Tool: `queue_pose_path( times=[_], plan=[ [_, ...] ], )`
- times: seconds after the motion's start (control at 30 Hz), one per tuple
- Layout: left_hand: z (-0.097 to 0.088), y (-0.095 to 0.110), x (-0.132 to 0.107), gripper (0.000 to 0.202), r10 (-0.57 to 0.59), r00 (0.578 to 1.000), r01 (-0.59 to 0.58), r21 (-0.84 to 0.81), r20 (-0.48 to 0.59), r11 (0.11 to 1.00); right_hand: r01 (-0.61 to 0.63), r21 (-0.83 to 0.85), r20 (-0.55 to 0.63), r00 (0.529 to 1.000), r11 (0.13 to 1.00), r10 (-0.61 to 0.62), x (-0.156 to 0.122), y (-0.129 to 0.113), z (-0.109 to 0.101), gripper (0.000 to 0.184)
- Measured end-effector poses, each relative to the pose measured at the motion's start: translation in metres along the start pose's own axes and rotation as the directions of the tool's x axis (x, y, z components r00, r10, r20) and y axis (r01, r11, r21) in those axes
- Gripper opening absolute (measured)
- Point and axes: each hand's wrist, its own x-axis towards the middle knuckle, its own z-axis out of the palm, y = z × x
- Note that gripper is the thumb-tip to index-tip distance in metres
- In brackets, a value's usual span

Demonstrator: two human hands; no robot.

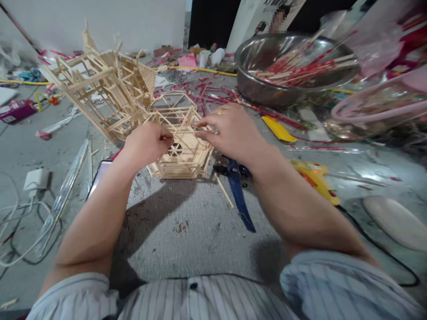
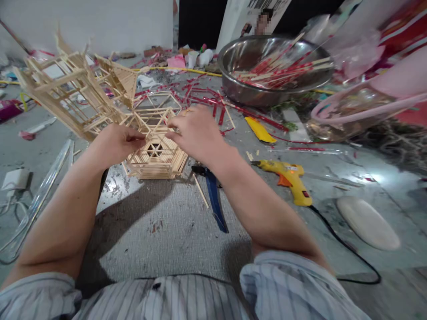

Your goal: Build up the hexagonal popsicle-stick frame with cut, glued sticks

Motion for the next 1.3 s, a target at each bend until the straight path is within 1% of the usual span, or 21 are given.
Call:
queue_pose_path(
  times=[0.07, 0.13, 0.3, 0.47, 0.67, 1.0, 1.13, 1.23, 1.3],
  plan=[
    [0.0, 0.002, 0.0, 0.034, -0.05, 0.999, 0.05, 0.064, 0.004, 0.997, 0.014, -0.034, 0.062, 0.998, 0.999, -0.012, 0.016, -0.008, 0.012, 0.022],
    [0.0, 0.004, 0.0, 0.035, -0.069, 0.998, 0.069, 0.099, -0.001, 0.993, 0.015, -0.031, 0.095, 0.995, 0.999, -0.012, 0.023, -0.01, 0.021, 0.021],
    [0.0, 0.008, 0.0, 0.036, -0.077, 0.997, 0.075, 0.116, 0.01, 0.99, 0.003, 0.042, 0.076, 0.997, 0.999, -0.006, 0.022, -0.01, 0.031, 0.025],
    [-0.002, 0.011, -0.001, 0.036, -0.095, 0.995, 0.09, 0.13, 0.034, 0.987, -0.018, 0.048, 0.052, 0.999, 0.999, 0.016, 0.019, -0.011, 0.034, 0.025],
    [-0.002, 0.009, 0.0, 0.036, -0.062, 0.997, 0.056, 0.132, 0.046, 0.99, 0.002, 0.029, 0.032, 0.999, 1.0, -0.003, 0.018, -0.009, 0.036, 0.024],
    [-0.004, 0.012, 0.0, 0.036, -0.085, 0.993, 0.072, 0.151, 0.077, 0.986, 0.015, -0.014, 0.023, 1.0, 1.0, -0.015, 0.019, -0.008, 0.04, 0.024],
    [-0.003, 0.011, 0.001, 0.036, -0.093, 0.993, 0.079, 0.168, 0.074, 0.983, 0.025, -0.036, 0.007, 1.0, 0.999, -0.024, 0.018, -0.007, 0.041, 0.023],
    [-0.003, 0.01, 0.001, 0.037, -0.09, 0.993, 0.075, 0.182, 0.074, 0.98, 0.039, -0.028, -0.016, 0.999, 0.999, -0.039, 0.018, -0.007, 0.042, 0.023],
    [-0.003, 0.011, 0.001, 0.037, -0.09, 0.993, 0.075, 0.184, 0.073, 0.98, 0.034, -0.021, -0.009, 0.999, 0.999, -0.034, 0.018, -0.007, 0.041, 0.022]
  ],
)
